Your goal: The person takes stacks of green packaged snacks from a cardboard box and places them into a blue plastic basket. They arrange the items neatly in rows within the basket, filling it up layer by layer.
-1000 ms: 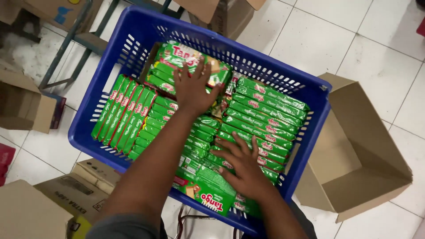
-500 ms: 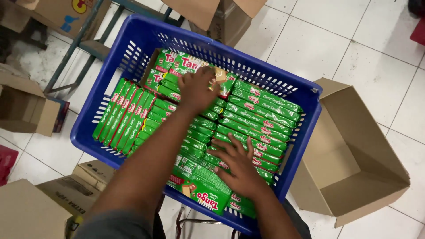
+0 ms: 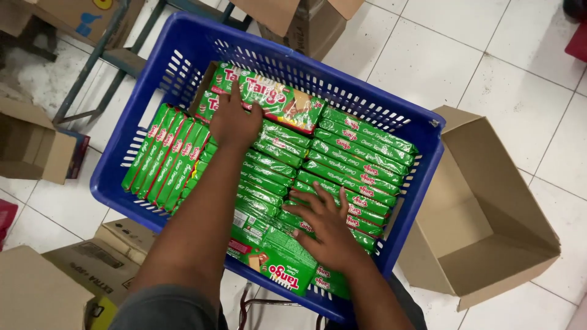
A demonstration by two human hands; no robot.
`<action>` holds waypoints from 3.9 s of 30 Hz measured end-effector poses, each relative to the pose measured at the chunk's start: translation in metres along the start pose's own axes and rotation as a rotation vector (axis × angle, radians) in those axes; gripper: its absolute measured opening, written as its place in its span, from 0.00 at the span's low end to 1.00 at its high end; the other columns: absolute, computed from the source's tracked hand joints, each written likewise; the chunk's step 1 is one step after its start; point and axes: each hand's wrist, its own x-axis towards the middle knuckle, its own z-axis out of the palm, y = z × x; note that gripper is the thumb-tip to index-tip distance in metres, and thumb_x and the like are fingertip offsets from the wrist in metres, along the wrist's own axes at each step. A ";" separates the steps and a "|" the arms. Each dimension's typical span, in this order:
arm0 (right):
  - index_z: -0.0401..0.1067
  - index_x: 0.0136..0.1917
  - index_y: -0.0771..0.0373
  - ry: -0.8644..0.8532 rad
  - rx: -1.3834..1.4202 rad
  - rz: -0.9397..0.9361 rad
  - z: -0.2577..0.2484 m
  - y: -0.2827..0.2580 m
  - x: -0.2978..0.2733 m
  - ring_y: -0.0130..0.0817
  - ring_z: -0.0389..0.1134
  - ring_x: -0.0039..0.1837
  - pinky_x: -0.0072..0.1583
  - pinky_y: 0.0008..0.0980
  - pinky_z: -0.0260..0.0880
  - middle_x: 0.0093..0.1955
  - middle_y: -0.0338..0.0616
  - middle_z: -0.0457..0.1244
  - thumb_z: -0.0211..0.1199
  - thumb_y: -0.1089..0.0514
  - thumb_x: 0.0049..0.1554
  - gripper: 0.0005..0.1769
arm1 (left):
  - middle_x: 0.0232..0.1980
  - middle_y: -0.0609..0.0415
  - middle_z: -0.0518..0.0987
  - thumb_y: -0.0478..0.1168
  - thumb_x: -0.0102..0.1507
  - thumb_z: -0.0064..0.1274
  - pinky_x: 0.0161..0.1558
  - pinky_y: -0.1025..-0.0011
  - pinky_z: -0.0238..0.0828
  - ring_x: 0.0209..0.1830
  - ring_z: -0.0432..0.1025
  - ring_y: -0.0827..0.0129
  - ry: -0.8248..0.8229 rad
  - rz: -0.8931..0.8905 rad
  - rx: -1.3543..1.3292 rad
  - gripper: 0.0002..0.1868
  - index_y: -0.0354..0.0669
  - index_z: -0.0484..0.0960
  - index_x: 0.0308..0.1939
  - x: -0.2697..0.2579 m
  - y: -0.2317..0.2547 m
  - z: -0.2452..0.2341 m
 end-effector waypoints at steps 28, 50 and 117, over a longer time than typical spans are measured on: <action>0.73 0.79 0.39 -0.107 0.049 0.161 -0.010 -0.002 0.005 0.59 0.42 0.92 0.83 0.81 0.15 0.86 0.37 0.59 0.65 0.42 0.63 0.32 | 0.94 0.31 0.47 0.58 0.81 0.42 0.87 0.26 0.39 0.88 0.48 0.17 -0.096 0.325 -0.031 0.45 0.31 0.50 0.93 -0.059 -0.009 -0.062; 0.74 0.75 0.46 -0.147 -0.007 0.511 -0.024 -0.025 -0.037 0.30 0.77 0.73 0.71 0.34 0.78 0.73 0.34 0.75 0.88 0.47 0.48 0.44 | 0.59 0.50 0.82 0.54 0.61 0.52 0.38 0.39 0.74 0.52 0.77 0.43 0.120 0.153 0.002 0.27 0.52 0.89 0.60 -0.153 -0.172 -0.100; 0.54 0.89 0.55 0.528 0.035 0.128 0.016 -0.051 0.393 0.72 0.76 0.67 0.70 0.57 0.81 0.79 0.70 0.57 0.83 0.62 0.61 0.53 | 0.67 0.56 0.73 0.52 0.63 0.51 0.62 0.44 0.69 0.67 0.70 0.46 -0.069 0.059 -0.032 0.28 0.60 0.85 0.67 -0.156 -0.166 -0.115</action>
